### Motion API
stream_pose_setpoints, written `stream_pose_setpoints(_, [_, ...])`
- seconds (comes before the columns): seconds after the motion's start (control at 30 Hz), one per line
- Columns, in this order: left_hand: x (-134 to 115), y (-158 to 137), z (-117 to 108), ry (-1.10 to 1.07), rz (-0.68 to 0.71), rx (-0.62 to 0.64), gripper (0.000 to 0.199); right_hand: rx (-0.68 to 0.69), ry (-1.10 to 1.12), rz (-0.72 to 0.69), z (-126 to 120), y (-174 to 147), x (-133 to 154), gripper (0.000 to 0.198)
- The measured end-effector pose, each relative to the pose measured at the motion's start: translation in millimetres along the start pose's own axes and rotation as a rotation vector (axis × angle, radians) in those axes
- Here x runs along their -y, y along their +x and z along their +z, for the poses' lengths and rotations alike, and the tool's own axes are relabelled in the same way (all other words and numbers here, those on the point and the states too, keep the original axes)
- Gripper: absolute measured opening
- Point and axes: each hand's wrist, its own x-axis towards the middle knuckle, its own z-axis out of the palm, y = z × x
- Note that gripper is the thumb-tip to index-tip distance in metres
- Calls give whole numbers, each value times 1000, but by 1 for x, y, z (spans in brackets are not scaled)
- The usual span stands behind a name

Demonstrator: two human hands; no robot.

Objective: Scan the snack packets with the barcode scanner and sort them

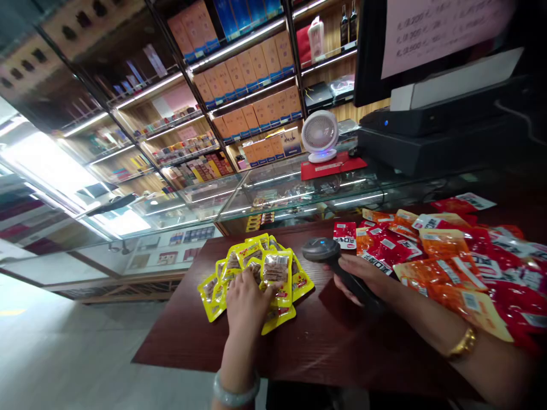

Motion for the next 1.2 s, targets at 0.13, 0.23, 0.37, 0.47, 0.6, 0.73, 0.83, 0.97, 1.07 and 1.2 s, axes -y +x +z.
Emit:
stream_pose_setpoints(0.13, [-4, 1, 5, 20, 59, 74, 46, 24, -28, -10, 0, -2, 2, 42])
stream_pose_setpoints(0.23, [-2, 5, 7, -157, 42, 81, 28, 31, -35, -18, -1, -2, 0, 41])
stream_pose_setpoints(0.37, [-6, 15, 3, -569, -46, 24, 23, 42, -14, -50, -4, -1, -1, 41])
stream_pose_setpoints(0.47, [-22, 28, -2, -747, 6, -23, 27, 23, 1, -86, -5, -3, 5, 42])
stream_pose_setpoints(0.6, [-52, 45, -2, -837, 68, -14, 28, -39, 9, -137, -5, -7, 20, 43])
stream_pose_setpoints(0.73, [-71, 56, 7, -888, 74, 2, 28, -88, 2, -165, -7, -6, 28, 42])
stream_pose_setpoints(0.83, [-78, 62, 15, -907, 84, 31, 29, -117, 25, -180, -9, -4, 28, 43])
stream_pose_setpoints(0.97, [-82, 65, 24, -916, 104, 71, 29, -139, 60, -176, -12, -3, 30, 40])
stream_pose_setpoints(1.07, [-83, 65, 29, -929, 102, 81, 29, -149, 65, -165, -14, -3, 30, 42])
stream_pose_setpoints(1.2, [-84, 65, 33, -919, 114, 61, 26, -155, 47, -144, -13, -2, 29, 47])
